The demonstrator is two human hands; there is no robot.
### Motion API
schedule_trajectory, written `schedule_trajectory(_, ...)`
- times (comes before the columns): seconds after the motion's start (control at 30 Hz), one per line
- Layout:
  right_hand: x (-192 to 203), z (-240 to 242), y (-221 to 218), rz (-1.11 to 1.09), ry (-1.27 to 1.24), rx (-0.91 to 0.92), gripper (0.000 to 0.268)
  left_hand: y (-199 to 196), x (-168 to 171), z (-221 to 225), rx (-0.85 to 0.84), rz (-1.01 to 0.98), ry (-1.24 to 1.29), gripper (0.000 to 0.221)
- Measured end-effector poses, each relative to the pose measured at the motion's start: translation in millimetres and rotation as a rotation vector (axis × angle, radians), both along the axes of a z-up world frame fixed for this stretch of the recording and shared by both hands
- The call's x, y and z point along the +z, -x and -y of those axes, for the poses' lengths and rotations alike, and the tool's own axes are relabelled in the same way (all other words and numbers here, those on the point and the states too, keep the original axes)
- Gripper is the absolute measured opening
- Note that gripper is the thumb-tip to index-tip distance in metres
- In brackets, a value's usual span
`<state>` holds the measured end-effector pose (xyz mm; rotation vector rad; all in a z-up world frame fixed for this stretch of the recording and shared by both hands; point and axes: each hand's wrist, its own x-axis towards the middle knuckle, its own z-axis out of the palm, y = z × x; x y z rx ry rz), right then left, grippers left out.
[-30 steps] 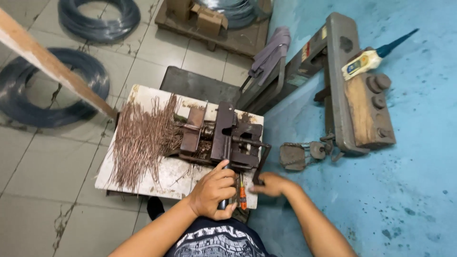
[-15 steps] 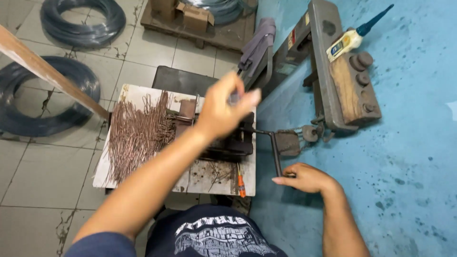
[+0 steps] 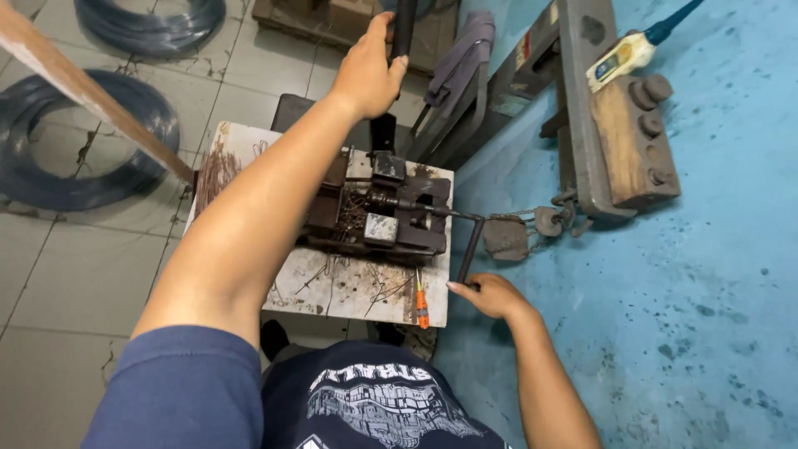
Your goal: Manually feeding copper wires into a machine and pulling a lever to process or test them.
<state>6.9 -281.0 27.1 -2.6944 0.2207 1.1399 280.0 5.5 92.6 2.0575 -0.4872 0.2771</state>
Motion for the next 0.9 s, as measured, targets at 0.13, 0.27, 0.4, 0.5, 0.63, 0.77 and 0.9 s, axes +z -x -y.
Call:
schedule_trajectory(0.13, -6.9, -0.6, -4.3, -0.011, 0.0, -0.004, 0.095, 13.5, 2.8, -21.7, -0.02, -0.069, -0.04, 0.055)
schedule_trajectory(0.27, -19.3, 2.1, -5.8, -0.013, 0.007, -0.04, 0.096, 52.4, 11.9, -53.6, -0.078, -0.006, -0.016, 0.044)
schedule_trajectory(0.4, -39.2, 7.8, -9.0, 0.024, 0.018, -0.041, 0.094, 97.1, -13.7, -105.8, 0.125, -0.16, -0.04, 0.026)
schedule_trajectory(0.5, -18.3, -7.3, -8.9, 0.078, 0.028, -0.014, 0.089, 110.2, -157.1, -175.3, 0.395, -0.079, -0.417, 0.021)
schedule_trajectory(0.63, -37.6, -2.6, -16.4, 0.07, 0.03, 0.002, 0.089, 176.5, -206.3, -198.2, 0.506, -0.363, -0.556, 0.026)
schedule_trajectory(0.77, -47.7, -0.4, -18.8, 0.076, 0.064, 0.062, 0.082, 204.6, -229.5, -194.6, 0.569, -0.596, -0.612, 0.031)
schedule_trajectory(0.9, -43.6, -3.4, -17.6, 0.078, 0.076, 0.032, 0.084, 206.2, -236.5, -190.2, 0.576, -0.645, -0.691, 0.036)
